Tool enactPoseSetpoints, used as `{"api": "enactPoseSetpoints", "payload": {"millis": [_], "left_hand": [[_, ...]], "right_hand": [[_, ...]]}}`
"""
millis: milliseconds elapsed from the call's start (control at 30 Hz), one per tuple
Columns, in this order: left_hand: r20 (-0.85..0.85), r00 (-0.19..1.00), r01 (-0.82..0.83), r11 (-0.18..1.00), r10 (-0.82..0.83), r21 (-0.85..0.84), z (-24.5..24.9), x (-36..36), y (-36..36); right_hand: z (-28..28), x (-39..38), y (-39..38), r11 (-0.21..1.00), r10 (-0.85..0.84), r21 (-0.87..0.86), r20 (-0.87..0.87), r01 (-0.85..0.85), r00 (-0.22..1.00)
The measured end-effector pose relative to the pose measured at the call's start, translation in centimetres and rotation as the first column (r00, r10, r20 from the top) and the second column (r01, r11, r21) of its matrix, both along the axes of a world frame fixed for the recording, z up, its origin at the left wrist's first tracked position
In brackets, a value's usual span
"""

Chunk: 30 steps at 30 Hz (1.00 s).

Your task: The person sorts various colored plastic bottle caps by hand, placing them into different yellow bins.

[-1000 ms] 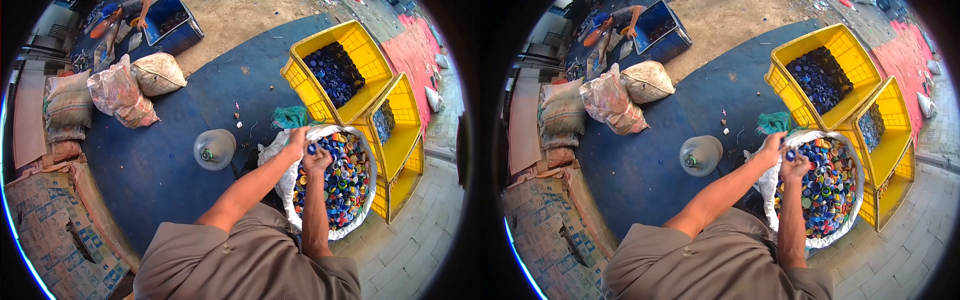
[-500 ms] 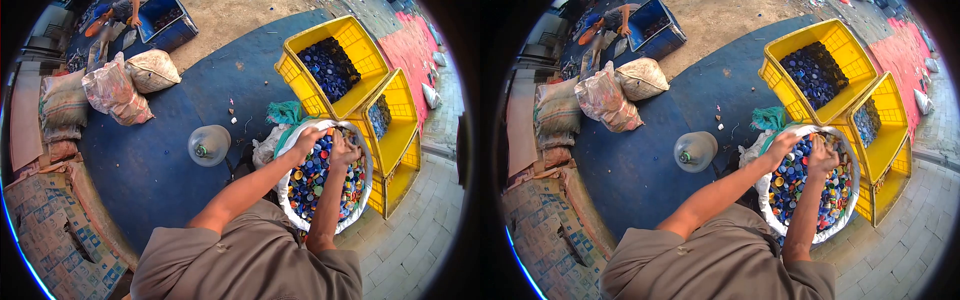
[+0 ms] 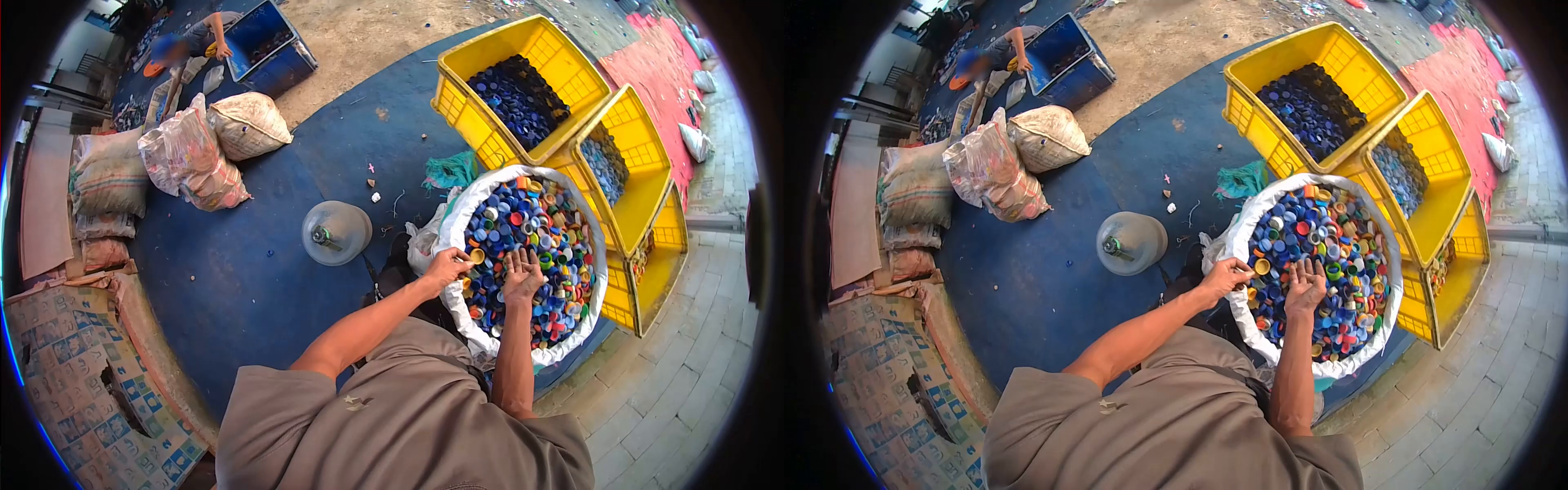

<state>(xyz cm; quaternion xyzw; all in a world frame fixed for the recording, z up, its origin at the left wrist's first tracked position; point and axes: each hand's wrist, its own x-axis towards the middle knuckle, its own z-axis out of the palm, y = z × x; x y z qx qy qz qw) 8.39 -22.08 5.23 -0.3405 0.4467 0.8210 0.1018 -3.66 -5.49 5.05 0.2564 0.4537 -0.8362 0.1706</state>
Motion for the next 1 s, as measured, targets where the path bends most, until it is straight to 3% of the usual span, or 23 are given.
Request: {"api": "enactPoseSetpoints", "payload": {"millis": [233,433,467,600,700,767,1000], "left_hand": [[0.108,0.994,0.017,0.989,-0.001,-0.148,-0.8,2.8,3.2],[0.152,0.987,0.001,0.95,0.049,-0.313,-1.8,3.6,5.1],[0.189,0.982,0.08,0.898,0.004,-0.433,-1.9,3.6,5.1],[0.086,0.996,0.061,0.711,0.0,-0.701,-3.2,3.3,5.4],[0.04,0.997,0.069,0.48,-0.069,-0.875,-3.0,2.0,4.8],[0.062,0.991,0.101,0.354,-0.118,-0.93,-2.8,0.6,4.3],[0.034,0.971,0.059,0.098,-0.238,-0.993,-3.7,-4.9,3.4]], "right_hand": [[-1.5,5.2,6.5,0.991,0.078,0.106,0.001,-0.078,0.997],[-3.0,8.8,9.6,0.907,0.181,0.381,0.03,-0.179,0.983],[-3.4,9.2,10.1,0.885,0.214,0.415,0.036,-0.209,0.976],[-3.9,10.5,10.7,0.833,0.274,0.488,0.045,-0.261,0.961],[-4.1,10.7,10.8,0.794,0.307,0.534,0.058,-0.289,0.95],[-4.5,10.8,10.8,0.773,0.329,0.557,0.056,-0.303,0.943],[-4.2,11.3,10.3,0.707,0.387,0.638,0.013,-0.306,0.922]]}}
